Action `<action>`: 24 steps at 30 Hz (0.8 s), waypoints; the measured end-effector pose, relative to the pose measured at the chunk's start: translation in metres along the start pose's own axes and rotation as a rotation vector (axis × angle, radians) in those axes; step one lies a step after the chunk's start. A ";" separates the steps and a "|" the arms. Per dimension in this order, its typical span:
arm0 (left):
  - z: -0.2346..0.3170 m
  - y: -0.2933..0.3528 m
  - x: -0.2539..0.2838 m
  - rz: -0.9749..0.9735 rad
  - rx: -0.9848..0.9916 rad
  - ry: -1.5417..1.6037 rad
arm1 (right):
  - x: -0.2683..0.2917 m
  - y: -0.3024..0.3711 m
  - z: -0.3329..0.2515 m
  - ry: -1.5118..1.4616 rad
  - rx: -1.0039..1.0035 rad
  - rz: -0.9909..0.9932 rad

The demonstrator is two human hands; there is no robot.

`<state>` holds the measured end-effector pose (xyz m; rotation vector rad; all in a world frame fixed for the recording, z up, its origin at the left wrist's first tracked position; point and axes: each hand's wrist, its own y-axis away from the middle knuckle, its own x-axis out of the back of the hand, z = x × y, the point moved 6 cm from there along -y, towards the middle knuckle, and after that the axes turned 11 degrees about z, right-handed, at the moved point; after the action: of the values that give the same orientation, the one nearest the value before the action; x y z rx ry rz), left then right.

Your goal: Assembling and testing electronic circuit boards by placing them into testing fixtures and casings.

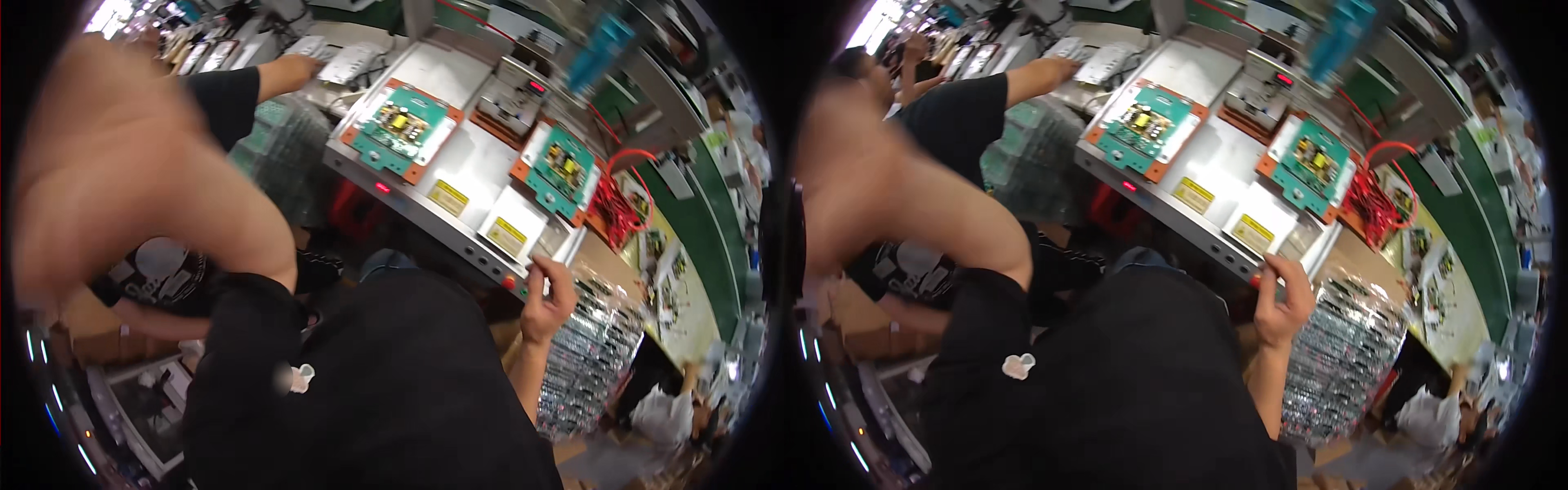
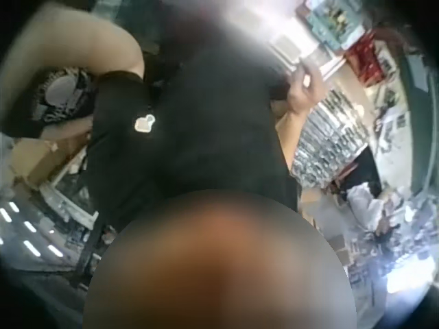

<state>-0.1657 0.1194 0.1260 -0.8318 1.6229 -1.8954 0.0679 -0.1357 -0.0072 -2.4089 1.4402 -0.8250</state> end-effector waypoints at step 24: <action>-0.048 0.196 -0.052 -0.965 0.523 0.401 | -0.080 0.007 -0.051 0.046 0.079 -0.369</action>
<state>-0.1680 0.1580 -0.0784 -1.1526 0.8121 -3.1275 0.0051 -0.0652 0.0027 -2.6484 0.9660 -0.9992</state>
